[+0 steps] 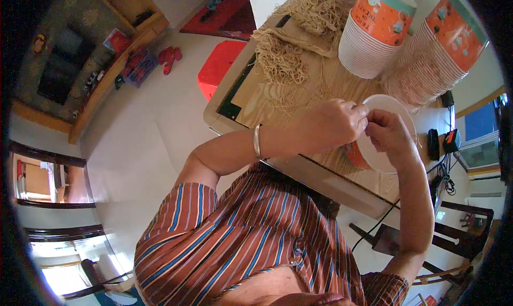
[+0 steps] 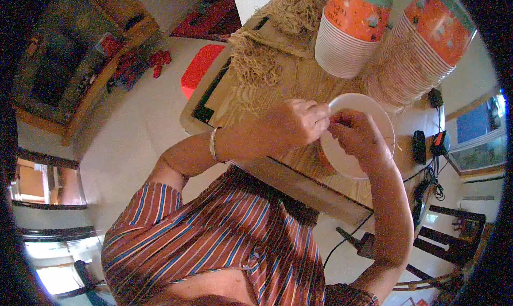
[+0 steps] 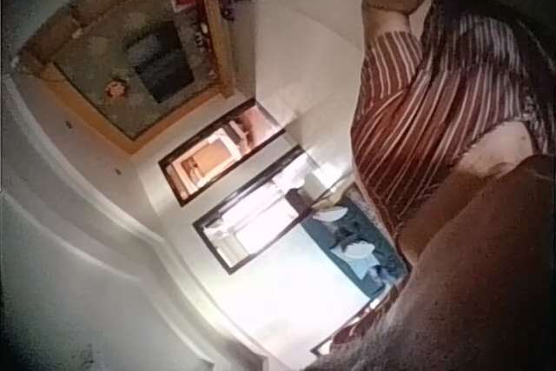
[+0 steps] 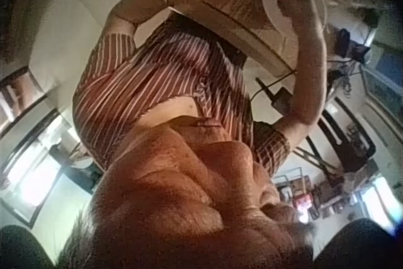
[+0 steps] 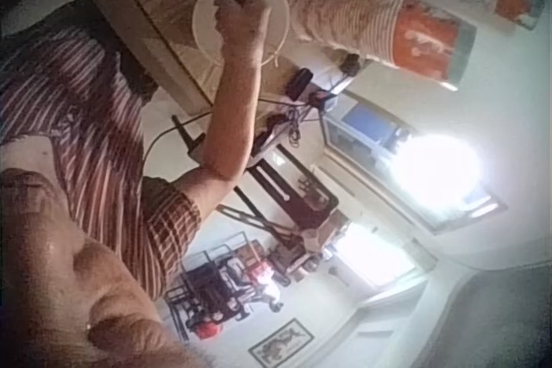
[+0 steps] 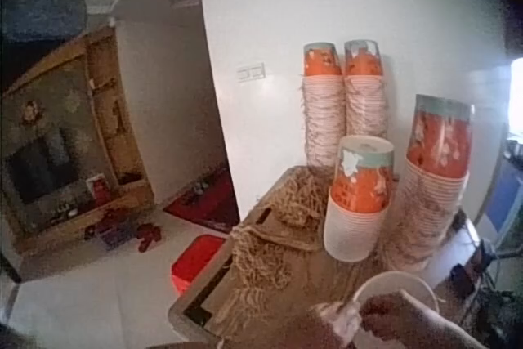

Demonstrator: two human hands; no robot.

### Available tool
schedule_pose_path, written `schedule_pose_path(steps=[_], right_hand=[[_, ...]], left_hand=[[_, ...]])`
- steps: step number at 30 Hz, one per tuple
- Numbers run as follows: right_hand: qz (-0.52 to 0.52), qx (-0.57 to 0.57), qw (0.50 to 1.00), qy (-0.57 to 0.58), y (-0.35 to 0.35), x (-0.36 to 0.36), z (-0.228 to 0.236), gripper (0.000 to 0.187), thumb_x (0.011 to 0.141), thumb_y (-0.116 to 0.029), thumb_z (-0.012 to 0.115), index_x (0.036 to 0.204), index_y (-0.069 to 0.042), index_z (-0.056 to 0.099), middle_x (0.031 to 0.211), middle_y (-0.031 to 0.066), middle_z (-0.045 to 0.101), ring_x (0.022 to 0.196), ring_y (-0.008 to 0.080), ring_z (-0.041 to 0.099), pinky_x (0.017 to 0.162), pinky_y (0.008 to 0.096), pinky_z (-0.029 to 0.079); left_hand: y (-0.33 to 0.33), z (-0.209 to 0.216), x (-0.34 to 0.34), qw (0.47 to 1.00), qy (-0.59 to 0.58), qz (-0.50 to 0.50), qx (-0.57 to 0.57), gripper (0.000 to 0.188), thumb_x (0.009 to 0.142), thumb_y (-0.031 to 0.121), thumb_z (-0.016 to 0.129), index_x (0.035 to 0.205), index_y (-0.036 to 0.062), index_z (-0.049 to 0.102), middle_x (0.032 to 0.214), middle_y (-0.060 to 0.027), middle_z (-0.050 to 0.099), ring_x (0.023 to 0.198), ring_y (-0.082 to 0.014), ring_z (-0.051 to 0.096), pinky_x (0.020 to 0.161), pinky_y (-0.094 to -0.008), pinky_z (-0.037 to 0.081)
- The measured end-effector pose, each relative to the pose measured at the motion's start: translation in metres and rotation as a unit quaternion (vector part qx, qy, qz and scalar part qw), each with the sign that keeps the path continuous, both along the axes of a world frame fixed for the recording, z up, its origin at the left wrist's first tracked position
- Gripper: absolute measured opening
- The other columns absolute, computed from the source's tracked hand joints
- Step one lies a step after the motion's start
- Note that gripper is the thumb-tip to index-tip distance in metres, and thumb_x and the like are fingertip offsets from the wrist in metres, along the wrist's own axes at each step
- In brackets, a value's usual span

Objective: Threading elastic bands through pre-punched holes in decorative paper cups.

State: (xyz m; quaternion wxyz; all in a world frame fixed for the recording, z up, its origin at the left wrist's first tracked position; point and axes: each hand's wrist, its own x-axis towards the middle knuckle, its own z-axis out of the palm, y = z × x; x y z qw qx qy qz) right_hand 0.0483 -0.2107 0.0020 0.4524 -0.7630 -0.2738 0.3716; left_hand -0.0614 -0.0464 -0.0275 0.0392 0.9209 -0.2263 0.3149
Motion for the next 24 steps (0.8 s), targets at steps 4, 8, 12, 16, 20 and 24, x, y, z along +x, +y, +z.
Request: schedule_pose_path(steps=[4, 8, 12, 16, 20, 24], right_hand=[[-0.004, -0.023, 0.999, -0.025, 0.002, 0.003, 0.0, 0.014, 0.086, -0.02, 0.063, 0.088, -0.005, 0.065, 0.064, -0.0039, 0.053, 0.052, 0.0037, 0.042, 0.043, 0.0209, 0.033], [0.0, -0.02, 1.0, 0.016, 0.0, 0.009, 0.001, 0.014, 0.085, -0.02, 0.064, 0.088, -0.006, 0.064, 0.063, -0.0046, 0.051, 0.051, 0.0041, 0.041, 0.043, 0.0209, 0.032], [0.006, 0.001, 0.999, 0.048, 0.0, 0.009, 0.0, 0.014, 0.086, -0.02, 0.064, 0.088, -0.006, 0.064, 0.062, -0.005, 0.05, 0.05, 0.0041, 0.04, 0.042, 0.0209, 0.031], [0.005, 0.03, 0.997, 0.077, -0.001, 0.007, -0.008, 0.015, 0.087, -0.021, 0.065, 0.087, -0.006, 0.064, 0.062, -0.0049, 0.049, 0.048, 0.0039, 0.038, 0.04, 0.0212, 0.028], [-0.002, 0.037, 0.991, 0.127, -0.002, 0.003, -0.008, 0.013, 0.087, -0.019, 0.064, 0.087, -0.006, 0.064, 0.061, -0.0049, 0.048, 0.046, 0.0038, 0.038, 0.04, 0.0214, 0.026], [0.0, 0.063, 0.984, 0.169, -0.003, 0.007, -0.01, 0.012, 0.087, -0.018, 0.064, 0.086, -0.006, 0.063, 0.06, -0.0052, 0.047, 0.046, 0.0036, 0.038, 0.04, 0.0212, 0.026]], left_hand=[[0.002, 0.003, 0.007, 0.999, 0.01, -0.013, 0.038, 0.012, 0.075, 0.011, 0.059, 0.083, 0.0022, 0.06, 0.088, -0.011, 0.059, 0.077, -0.0226, 0.062, 0.065, -0.0341, 0.053], [0.008, 0.008, 0.009, 0.997, 0.017, -0.047, 0.053, 0.01, 0.075, 0.01, 0.058, 0.082, 0.0029, 0.06, 0.088, -0.011, 0.06, 0.076, -0.0223, 0.061, 0.065, -0.0338, 0.053], [0.011, 0.003, 0.01, 0.998, -0.003, -0.068, 0.017, 0.01, 0.075, 0.01, 0.057, 0.082, 0.0024, 0.059, 0.085, -0.0106, 0.059, 0.075, -0.0232, 0.061, 0.066, -0.0336, 0.053], [0.016, -0.004, 0.01, 0.985, 0.056, -0.079, -0.141, 0.011, 0.077, 0.009, 0.061, 0.084, 0.0015, 0.059, 0.085, -0.0103, 0.059, 0.075, -0.0268, 0.061, 0.066, -0.0355, 0.051], [0.015, -0.019, 0.012, 0.923, 0.149, -0.077, -0.347, 0.01, 0.08, 0.006, 0.064, 0.089, 0.0024, 0.061, 0.084, -0.0096, 0.06, 0.076, -0.0261, 0.06, 0.066, -0.0346, 0.048], [0.015, -0.034, 0.015, 0.88, 0.144, -0.087, -0.443, 0.006, 0.082, 0.006, 0.063, 0.087, 0.0023, 0.063, 0.081, -0.0088, 0.06, 0.075, -0.0222, 0.06, 0.067, -0.032, 0.048]])
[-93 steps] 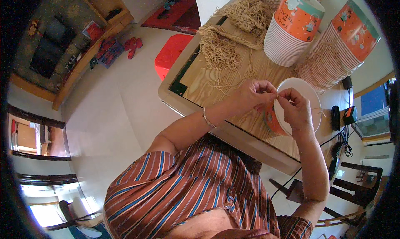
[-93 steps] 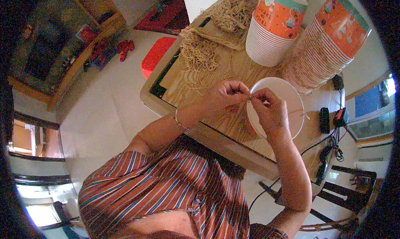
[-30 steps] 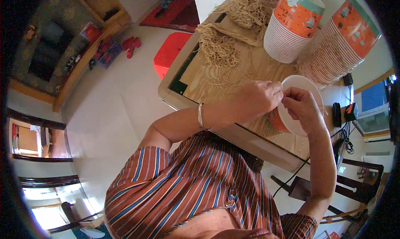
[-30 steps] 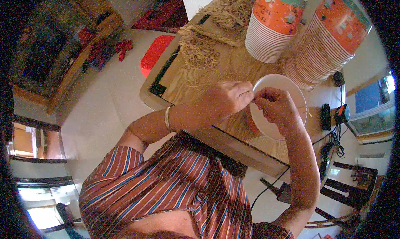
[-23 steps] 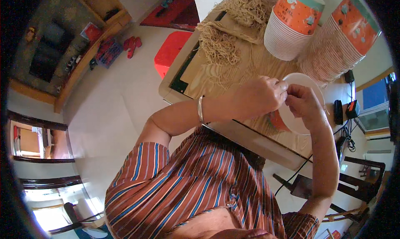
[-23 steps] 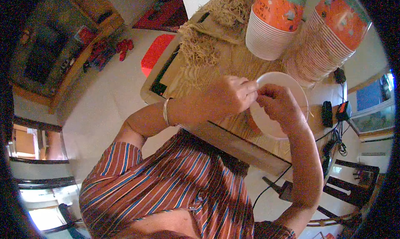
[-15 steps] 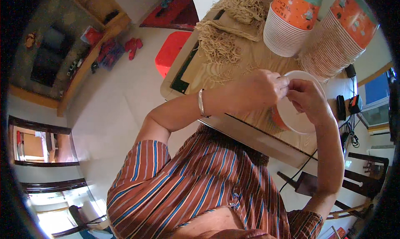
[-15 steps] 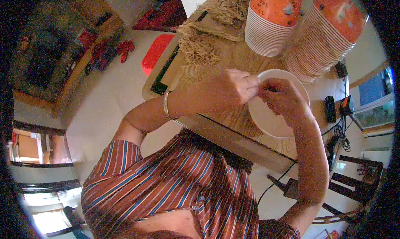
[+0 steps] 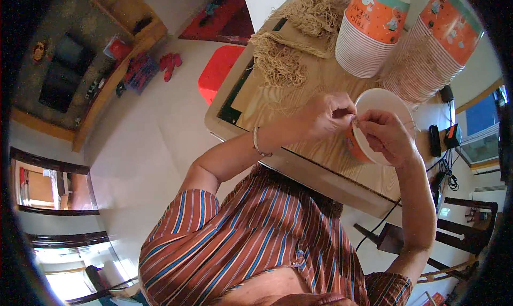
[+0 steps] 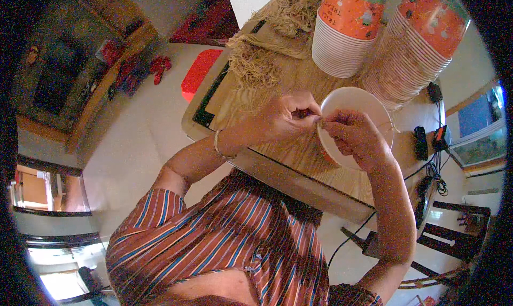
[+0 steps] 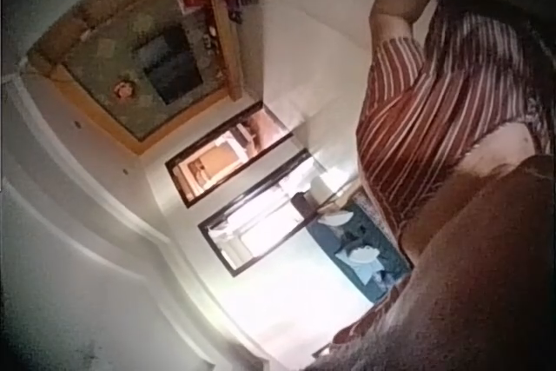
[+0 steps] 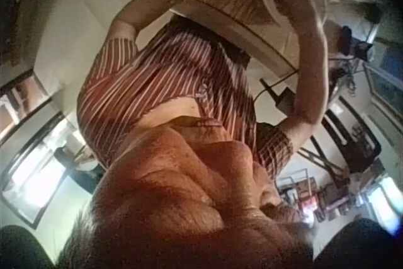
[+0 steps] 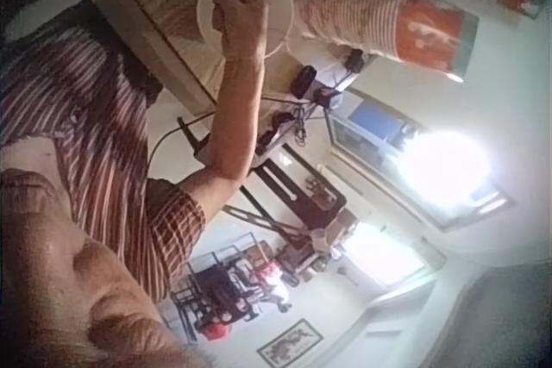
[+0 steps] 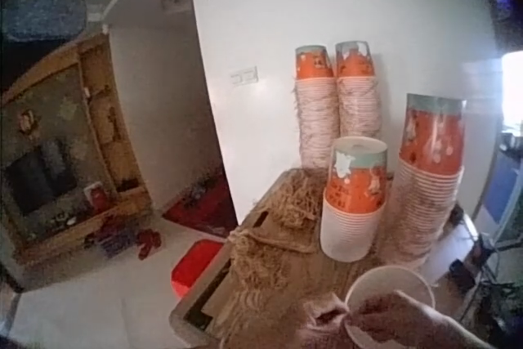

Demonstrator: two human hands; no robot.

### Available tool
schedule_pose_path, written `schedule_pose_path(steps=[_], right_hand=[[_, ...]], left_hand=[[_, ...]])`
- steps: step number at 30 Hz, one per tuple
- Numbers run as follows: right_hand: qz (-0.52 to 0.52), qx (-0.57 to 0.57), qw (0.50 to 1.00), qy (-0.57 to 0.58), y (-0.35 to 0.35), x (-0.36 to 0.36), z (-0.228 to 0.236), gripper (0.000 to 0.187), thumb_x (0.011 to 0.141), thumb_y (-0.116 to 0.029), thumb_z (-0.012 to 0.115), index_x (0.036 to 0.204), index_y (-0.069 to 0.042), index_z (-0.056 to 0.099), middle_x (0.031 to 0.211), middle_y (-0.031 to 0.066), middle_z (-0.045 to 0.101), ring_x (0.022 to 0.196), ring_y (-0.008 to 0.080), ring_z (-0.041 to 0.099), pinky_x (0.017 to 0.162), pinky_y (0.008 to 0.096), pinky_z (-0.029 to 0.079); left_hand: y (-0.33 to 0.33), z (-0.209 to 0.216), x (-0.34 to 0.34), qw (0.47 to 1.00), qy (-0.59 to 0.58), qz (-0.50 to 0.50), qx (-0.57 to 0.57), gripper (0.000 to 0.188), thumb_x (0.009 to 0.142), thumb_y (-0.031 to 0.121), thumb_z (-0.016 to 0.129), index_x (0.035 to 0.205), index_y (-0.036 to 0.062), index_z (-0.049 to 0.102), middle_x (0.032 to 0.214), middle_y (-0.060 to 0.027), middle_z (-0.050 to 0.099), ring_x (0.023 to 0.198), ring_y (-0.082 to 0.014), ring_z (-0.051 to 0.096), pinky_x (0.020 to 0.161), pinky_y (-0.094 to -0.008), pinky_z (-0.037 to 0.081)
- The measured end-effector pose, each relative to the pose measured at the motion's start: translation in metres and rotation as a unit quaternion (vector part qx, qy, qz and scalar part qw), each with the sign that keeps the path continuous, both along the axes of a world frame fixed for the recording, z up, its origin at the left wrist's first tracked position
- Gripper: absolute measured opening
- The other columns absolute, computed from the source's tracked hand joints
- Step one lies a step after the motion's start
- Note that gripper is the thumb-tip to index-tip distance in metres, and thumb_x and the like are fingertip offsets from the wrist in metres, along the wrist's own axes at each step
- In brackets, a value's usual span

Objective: Threading elastic bands through pre-punched holes in decorative paper cups.

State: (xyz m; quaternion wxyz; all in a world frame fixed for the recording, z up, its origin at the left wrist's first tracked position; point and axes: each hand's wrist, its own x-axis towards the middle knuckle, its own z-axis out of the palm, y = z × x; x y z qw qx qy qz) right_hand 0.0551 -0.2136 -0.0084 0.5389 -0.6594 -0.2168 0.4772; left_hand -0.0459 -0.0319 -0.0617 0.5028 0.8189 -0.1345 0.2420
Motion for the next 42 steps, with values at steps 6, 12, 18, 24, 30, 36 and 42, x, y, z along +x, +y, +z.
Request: schedule_pose_path(steps=[6, 12, 18, 24, 30, 36, 42], right_hand=[[-0.002, -0.017, 1.0, 0.0, 0.0, -0.004, 0.005, 0.01, 0.087, -0.017, 0.064, 0.085, -0.007, 0.062, 0.059, -0.0057, 0.046, 0.046, 0.0034, 0.037, 0.039, 0.0207, 0.024], [0.0, -0.014, 1.0, 0.003, -0.001, -0.002, 0.002, 0.008, 0.088, -0.015, 0.063, 0.088, -0.006, 0.063, 0.06, -0.0056, 0.046, 0.046, 0.0035, 0.036, 0.039, 0.021, 0.024], [-0.001, -0.049, 0.995, -0.084, 0.002, -0.006, 0.005, 0.012, 0.087, -0.017, 0.063, 0.087, -0.005, 0.064, 0.059, -0.0055, 0.047, 0.047, 0.0035, 0.038, 0.04, 0.0215, 0.026], [0.002, -0.082, 0.982, -0.171, 0.004, -0.003, 0.006, 0.014, 0.086, -0.019, 0.064, 0.085, -0.005, 0.065, 0.059, -0.0046, 0.049, 0.049, 0.0036, 0.04, 0.041, 0.0217, 0.03], [-0.014, -0.029, 0.996, -0.087, 0.004, -0.007, 0.01, 0.009, 0.087, -0.012, 0.063, 0.088, -0.004, 0.063, 0.061, -0.0044, 0.05, 0.047, 0.0026, 0.04, 0.04, 0.0195, 0.028], [-0.033, -0.013, 0.998, -0.058, 0.004, -0.005, 0.001, 0.013, 0.085, -0.016, 0.066, 0.087, -0.003, 0.064, 0.061, -0.0031, 0.051, 0.047, 0.0042, 0.041, 0.039, 0.0216, 0.028], [-0.032, -0.026, 0.995, -0.09, 0.007, -0.009, 0.003, 0.011, 0.086, -0.015, 0.065, 0.089, -0.004, 0.064, 0.063, -0.0027, 0.053, 0.047, 0.0042, 0.041, 0.039, 0.0219, 0.029]], left_hand=[[0.004, 0.005, -0.003, 0.999, -0.008, 0.018, 0.05, 0.008, 0.082, 0.009, 0.066, 0.087, 0.0032, 0.064, 0.082, -0.0082, 0.062, 0.078, -0.0198, 0.062, 0.068, -0.0313, 0.049], [0.007, 0.024, -0.006, 0.989, 0.018, -0.025, 0.141, 0.012, 0.083, 0.013, 0.064, 0.09, 0.0037, 0.063, 0.086, -0.0109, 0.061, 0.08, -0.0269, 0.062, 0.069, -0.0351, 0.049], [0.007, 0.029, 0.002, 0.975, -0.01, -0.06, 0.216, 0.013, 0.082, 0.014, 0.062, 0.09, 0.0028, 0.06, 0.087, -0.0135, 0.06, 0.08, -0.0313, 0.062, 0.07, -0.0404, 0.05], [-0.001, 0.048, -0.007, 0.892, -0.087, -0.002, 0.444, 0.019, 0.08, 0.014, 0.061, 0.092, -0.0001, 0.057, 0.088, -0.0169, 0.059, 0.08, -0.0337, 0.062, 0.069, -0.0404, 0.053], [0.006, 0.031, -0.004, 0.957, -0.058, -0.032, 0.283, 0.018, 0.079, 0.011, 0.064, 0.094, 0.002, 0.06, 0.089, -0.0127, 0.062, 0.078, -0.0287, 0.064, 0.066, -0.038, 0.053], [-0.003, 0.005, -0.006, 0.996, 0.055, 0.029, -0.065, 0.004, 0.081, 0.007, 0.064, 0.083, 0.0029, 0.065, 0.077, -0.0037, 0.064, 0.073, -0.013, 0.061, 0.064, -0.0267, 0.049], [-0.001, -0.001, -0.005, 0.968, 0.146, -0.003, -0.206, 0.004, 0.084, 0.006, 0.063, 0.085, 0.0034, 0.066, 0.078, 0.0002, 0.065, 0.069, -0.0058, 0.059, 0.061, -0.023, 0.048]])
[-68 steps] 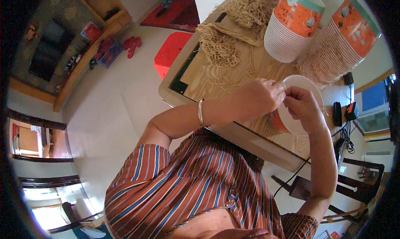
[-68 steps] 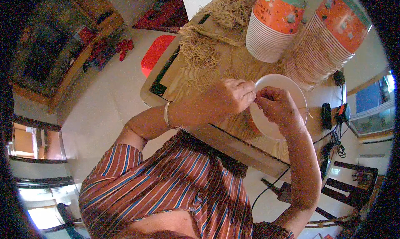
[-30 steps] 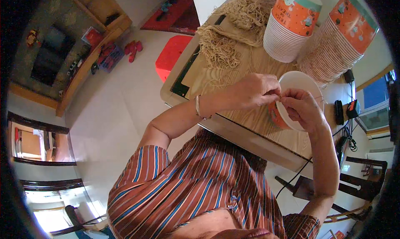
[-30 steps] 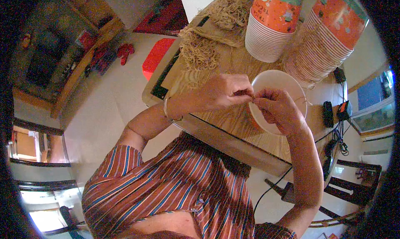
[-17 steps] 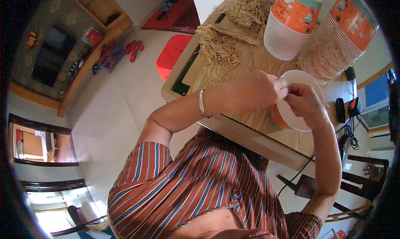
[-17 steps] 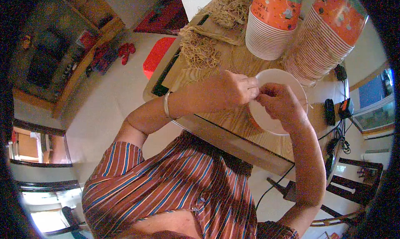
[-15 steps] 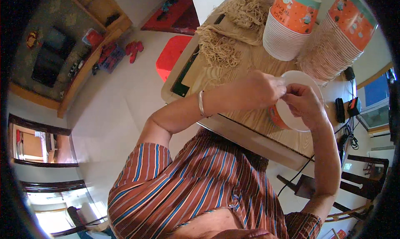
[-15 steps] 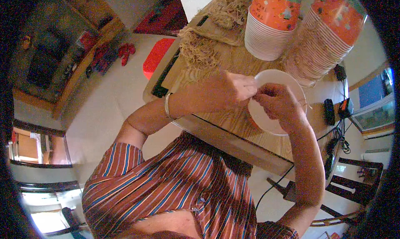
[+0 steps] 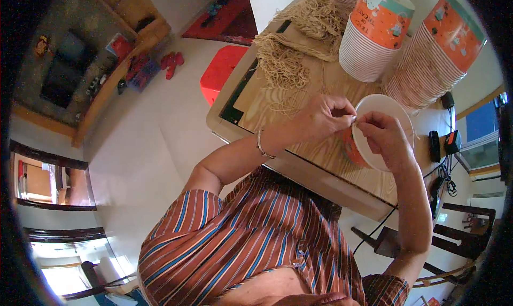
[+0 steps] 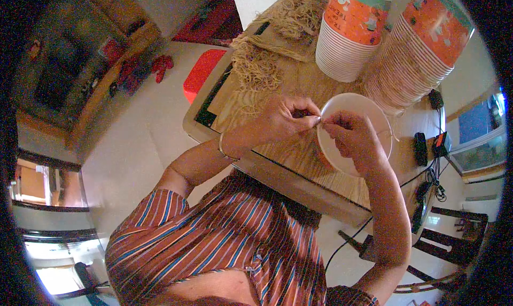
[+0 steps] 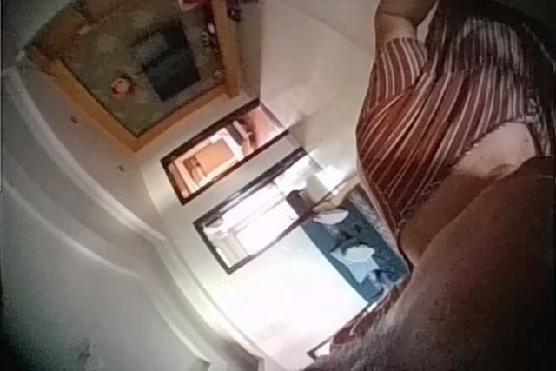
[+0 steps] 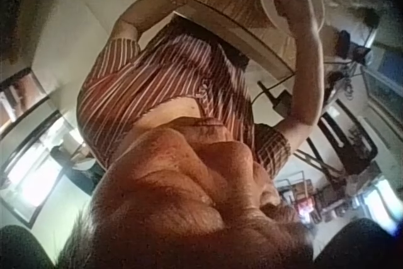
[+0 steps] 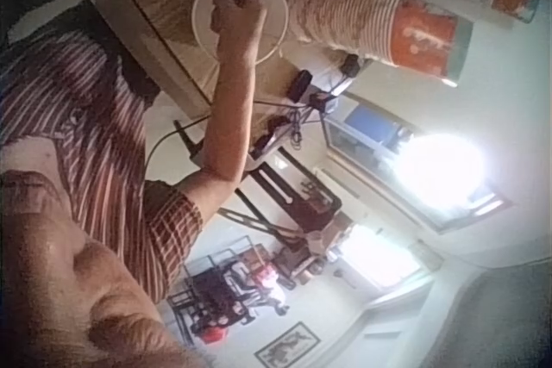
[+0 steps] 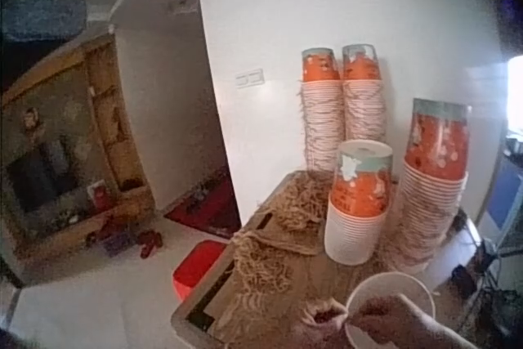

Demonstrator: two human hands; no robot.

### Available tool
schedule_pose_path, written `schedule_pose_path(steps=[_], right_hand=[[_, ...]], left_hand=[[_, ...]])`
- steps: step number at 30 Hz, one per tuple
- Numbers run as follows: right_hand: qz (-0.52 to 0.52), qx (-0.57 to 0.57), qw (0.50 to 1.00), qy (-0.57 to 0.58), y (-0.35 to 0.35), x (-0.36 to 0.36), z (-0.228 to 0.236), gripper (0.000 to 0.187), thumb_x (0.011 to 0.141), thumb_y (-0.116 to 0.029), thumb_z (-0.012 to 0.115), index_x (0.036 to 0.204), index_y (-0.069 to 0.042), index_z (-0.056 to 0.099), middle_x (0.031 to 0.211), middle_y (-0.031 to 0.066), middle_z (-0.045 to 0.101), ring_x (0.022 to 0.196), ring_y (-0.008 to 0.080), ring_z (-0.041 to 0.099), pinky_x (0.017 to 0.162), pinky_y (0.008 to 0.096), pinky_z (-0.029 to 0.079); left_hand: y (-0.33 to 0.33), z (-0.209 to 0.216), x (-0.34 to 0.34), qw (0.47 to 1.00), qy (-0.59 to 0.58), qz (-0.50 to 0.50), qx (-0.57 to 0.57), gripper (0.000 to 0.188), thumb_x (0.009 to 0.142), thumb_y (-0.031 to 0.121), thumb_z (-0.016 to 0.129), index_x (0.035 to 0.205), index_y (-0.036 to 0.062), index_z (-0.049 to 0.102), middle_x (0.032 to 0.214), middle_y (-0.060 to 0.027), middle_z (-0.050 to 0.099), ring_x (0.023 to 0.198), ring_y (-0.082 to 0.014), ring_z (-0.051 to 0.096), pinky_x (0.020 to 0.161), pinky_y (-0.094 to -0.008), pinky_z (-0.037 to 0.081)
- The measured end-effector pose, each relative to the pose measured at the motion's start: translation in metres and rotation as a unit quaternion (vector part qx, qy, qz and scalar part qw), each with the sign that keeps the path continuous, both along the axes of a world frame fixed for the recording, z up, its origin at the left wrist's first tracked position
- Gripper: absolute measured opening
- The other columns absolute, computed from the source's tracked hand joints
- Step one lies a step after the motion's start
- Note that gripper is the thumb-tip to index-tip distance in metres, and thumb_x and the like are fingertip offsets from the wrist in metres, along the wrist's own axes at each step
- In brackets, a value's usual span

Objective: Threading elastic bands through pre-punched holes in decorative paper cups.

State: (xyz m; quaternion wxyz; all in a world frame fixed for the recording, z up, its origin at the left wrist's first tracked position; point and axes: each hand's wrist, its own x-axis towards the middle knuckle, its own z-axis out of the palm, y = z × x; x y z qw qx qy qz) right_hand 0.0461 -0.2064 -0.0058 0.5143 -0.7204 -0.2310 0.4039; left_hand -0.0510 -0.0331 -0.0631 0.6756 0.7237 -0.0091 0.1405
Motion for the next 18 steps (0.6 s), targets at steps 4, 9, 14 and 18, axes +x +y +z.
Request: schedule_pose_path(steps=[4, 9, 14, 18], right_hand=[[-0.05, 0.011, 0.994, -0.099, 0.002, -0.011, 0.006, 0.01, 0.086, -0.013, 0.063, 0.092, -0.005, 0.063, 0.07, 0.0, 0.059, 0.049, 0.0045, 0.044, 0.041, 0.0223, 0.033], [-0.031, 0.032, 0.977, -0.211, 0.001, -0.009, 0.001, 0.012, 0.085, -0.01, 0.062, 0.095, -0.003, 0.062, 0.08, 0.0023, 0.065, 0.058, 0.0075, 0.053, 0.052, 0.0251, 0.044], [0.005, -0.025, 0.934, -0.357, 0.004, -0.023, 0.013, 0.013, 0.085, -0.008, 0.062, 0.096, -0.002, 0.061, 0.088, 0.0067, 0.066, 0.07, 0.0154, 0.063, 0.062, 0.0306, 0.051], [0.027, 0.022, 0.885, -0.464, 0.006, -0.026, 0.012, 0.007, 0.085, -0.007, 0.061, 0.091, -0.003, 0.061, 0.089, 0.0125, 0.064, 0.074, 0.0283, 0.064, 0.063, 0.0366, 0.051]], left_hand=[[-0.001, 0.008, -0.003, 1.0, -0.004, -0.019, 0.0, 0.008, 0.084, 0.008, 0.063, 0.087, 0.0012, 0.066, 0.075, -0.0008, 0.064, 0.068, -0.0051, 0.056, 0.06, -0.0232, 0.047], [0.002, 0.004, -0.003, 0.992, -0.066, 0.011, 0.109, 0.009, 0.083, 0.009, 0.065, 0.09, 0.0029, 0.066, 0.078, -0.0008, 0.065, 0.07, -0.0061, 0.058, 0.06, -0.0241, 0.048], [0.003, 0.0, 0.001, 0.993, -0.073, 0.002, 0.091, 0.012, 0.082, 0.012, 0.067, 0.091, 0.005, 0.067, 0.08, -0.0016, 0.066, 0.073, -0.0073, 0.058, 0.065, -0.0251, 0.048], [0.005, 0.004, 0.002, 0.991, -0.063, -0.002, 0.116, 0.014, 0.083, 0.015, 0.067, 0.093, 0.0054, 0.068, 0.08, -0.0025, 0.066, 0.074, -0.0075, 0.058, 0.065, -0.0251, 0.047]])
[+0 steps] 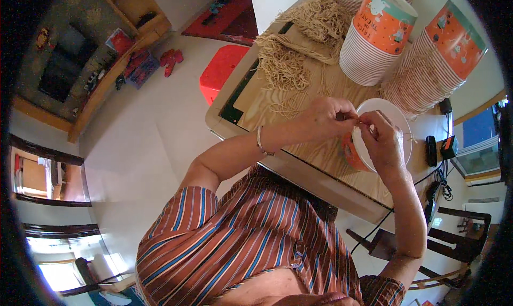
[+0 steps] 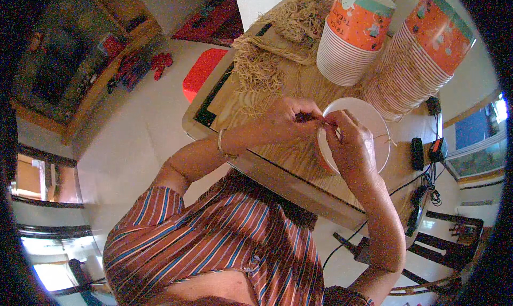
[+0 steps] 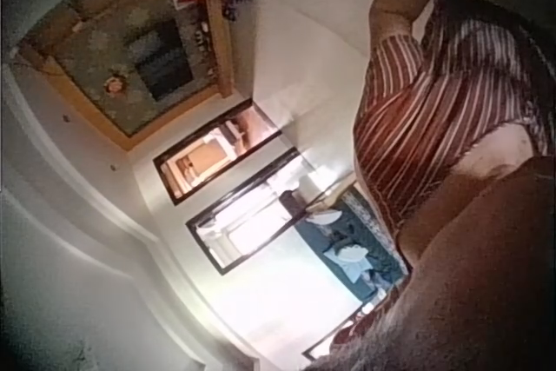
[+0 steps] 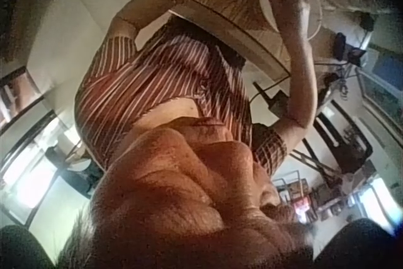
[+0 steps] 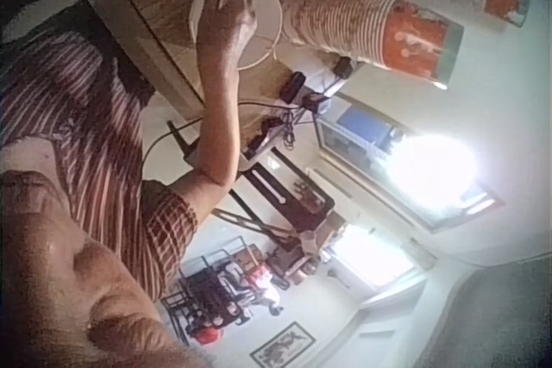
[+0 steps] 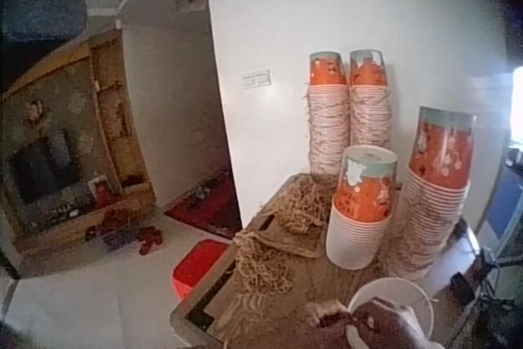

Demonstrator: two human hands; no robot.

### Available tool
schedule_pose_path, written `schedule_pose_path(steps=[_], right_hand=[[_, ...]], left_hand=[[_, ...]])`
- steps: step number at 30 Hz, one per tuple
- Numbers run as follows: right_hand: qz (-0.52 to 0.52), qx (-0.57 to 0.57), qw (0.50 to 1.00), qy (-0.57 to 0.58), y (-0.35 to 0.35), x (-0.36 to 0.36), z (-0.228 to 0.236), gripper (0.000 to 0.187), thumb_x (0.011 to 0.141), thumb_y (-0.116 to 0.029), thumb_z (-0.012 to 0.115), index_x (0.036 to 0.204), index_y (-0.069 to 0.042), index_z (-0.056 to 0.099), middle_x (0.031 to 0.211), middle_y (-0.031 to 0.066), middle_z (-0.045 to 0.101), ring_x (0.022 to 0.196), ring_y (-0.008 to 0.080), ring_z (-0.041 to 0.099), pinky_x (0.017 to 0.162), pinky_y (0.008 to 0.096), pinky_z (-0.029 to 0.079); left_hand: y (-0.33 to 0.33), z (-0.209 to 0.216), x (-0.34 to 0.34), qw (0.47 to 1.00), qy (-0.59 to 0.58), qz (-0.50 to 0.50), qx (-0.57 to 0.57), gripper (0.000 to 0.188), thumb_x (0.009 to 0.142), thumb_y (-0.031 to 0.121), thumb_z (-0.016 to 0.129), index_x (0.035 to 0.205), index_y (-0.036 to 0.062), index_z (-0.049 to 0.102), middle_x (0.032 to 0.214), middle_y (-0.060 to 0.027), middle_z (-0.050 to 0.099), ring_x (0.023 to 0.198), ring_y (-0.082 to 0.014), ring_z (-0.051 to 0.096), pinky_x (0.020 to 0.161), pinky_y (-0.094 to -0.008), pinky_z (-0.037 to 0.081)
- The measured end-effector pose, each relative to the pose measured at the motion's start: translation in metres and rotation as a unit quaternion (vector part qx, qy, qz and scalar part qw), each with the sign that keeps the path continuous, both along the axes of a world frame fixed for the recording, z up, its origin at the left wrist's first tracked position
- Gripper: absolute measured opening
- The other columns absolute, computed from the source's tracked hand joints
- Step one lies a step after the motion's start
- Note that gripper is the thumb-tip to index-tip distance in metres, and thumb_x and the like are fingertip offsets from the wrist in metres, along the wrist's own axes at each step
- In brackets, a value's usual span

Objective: Threading elastic bands through pre-punched holes in decorative paper cups.

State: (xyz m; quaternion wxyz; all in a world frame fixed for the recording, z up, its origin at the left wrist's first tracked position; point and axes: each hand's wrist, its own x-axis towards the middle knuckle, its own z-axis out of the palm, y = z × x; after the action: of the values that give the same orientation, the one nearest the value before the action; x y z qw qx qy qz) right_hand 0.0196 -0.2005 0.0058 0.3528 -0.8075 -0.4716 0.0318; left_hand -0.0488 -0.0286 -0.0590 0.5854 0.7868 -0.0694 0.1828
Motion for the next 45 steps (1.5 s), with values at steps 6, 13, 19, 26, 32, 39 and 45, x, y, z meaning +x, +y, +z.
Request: schedule_pose_path(steps=[6, 13, 19, 26, 32, 39, 45], right_hand=[[0.002, -0.006, 0.998, -0.063, 0.0, 0.0, -0.003, 0.006, 0.083, -0.006, 0.061, 0.088, -0.003, 0.06, 0.085, 0.0139, 0.063, 0.074, 0.033, 0.064, 0.064, 0.0392, 0.05], [-0.018, -0.015, 0.992, 0.122, -0.003, 0.023, -0.016, 0.009, 0.08, -0.006, 0.063, 0.086, -0.001, 0.064, 0.08, 0.0122, 0.067, 0.073, 0.0188, 0.066, 0.068, 0.0312, 0.052], [-0.02, -0.031, 0.986, 0.163, -0.004, 0.029, -0.013, 0.01, 0.079, -0.007, 0.063, 0.084, 0.001, 0.064, 0.079, 0.0072, 0.067, 0.068, 0.015, 0.064, 0.067, 0.0293, 0.052], [-0.036, -0.085, 0.943, 0.32, 0.0, 0.025, 0.009, 0.008, 0.084, -0.012, 0.059, 0.084, -0.005, 0.063, 0.07, 0.0008, 0.06, 0.053, 0.0069, 0.05, 0.046, 0.0227, 0.041], [-0.064, -0.039, 0.918, 0.389, -0.006, 0.03, 0.004, 0.008, 0.087, -0.014, 0.058, 0.086, -0.007, 0.062, 0.07, -0.0003, 0.058, 0.05, 0.0041, 0.044, 0.041, 0.021, 0.033], [-0.001, -0.034, 0.979, 0.199, -0.007, 0.021, 0.002, 0.017, 0.084, -0.016, 0.067, 0.095, -0.003, 0.064, 0.081, 0.005, 0.065, 0.059, 0.0113, 0.057, 0.053, 0.0269, 0.047], [0.004, -0.066, 0.984, 0.166, -0.007, 0.023, -0.002, 0.016, 0.084, -0.013, 0.067, 0.094, -0.001, 0.064, 0.081, 0.0093, 0.067, 0.07, 0.0163, 0.065, 0.065, 0.0309, 0.052]], left_hand=[[0.003, 0.017, -0.004, 0.998, 0.054, -0.012, 0.043, 0.024, 0.081, 0.02, 0.065, 0.094, -0.0007, 0.067, 0.08, -0.0127, 0.067, 0.071, -0.0135, 0.06, 0.067, -0.0301, 0.049], [0.003, 0.007, -0.003, 0.997, 0.005, -0.035, 0.07, 0.017, 0.084, 0.019, 0.066, 0.093, 0.0039, 0.066, 0.08, -0.004, 0.065, 0.069, -0.0097, 0.057, 0.062, -0.0265, 0.047], [0.0, 0.005, -0.003, 0.998, 0.016, -0.055, 0.028, 0.016, 0.085, 0.016, 0.066, 0.095, 0.0043, 0.064, 0.081, -0.002, 0.064, 0.071, -0.0084, 0.058, 0.062, -0.0257, 0.048], [-0.001, 0.001, 0.0, 0.986, 0.094, -0.102, -0.089, 0.012, 0.086, 0.009, 0.063, 0.096, 0.0042, 0.061, 0.078, -0.001, 0.062, 0.061, -0.0068, 0.057, 0.055, -0.0235, 0.048], [0.002, -0.002, 0.002, 0.963, 0.134, -0.14, -0.188, 0.011, 0.088, 0.009, 0.062, 0.097, 0.003, 0.06, 0.074, -0.0007, 0.06, 0.061, -0.0076, 0.058, 0.053, -0.0236, 0.049], [0.001, 0.002, 0.003, 0.97, 0.146, -0.125, -0.148, 0.01, 0.089, 0.009, 0.061, 0.097, 0.0023, 0.06, 0.073, -0.0011, 0.061, 0.057, -0.0074, 0.058, 0.051, -0.023, 0.05], [0.002, -0.002, 0.005, 0.972, 0.135, -0.123, -0.15, 0.01, 0.089, 0.009, 0.061, 0.097, 0.0016, 0.06, 0.073, -0.0018, 0.061, 0.056, -0.008, 0.058, 0.051, -0.0234, 0.05]])
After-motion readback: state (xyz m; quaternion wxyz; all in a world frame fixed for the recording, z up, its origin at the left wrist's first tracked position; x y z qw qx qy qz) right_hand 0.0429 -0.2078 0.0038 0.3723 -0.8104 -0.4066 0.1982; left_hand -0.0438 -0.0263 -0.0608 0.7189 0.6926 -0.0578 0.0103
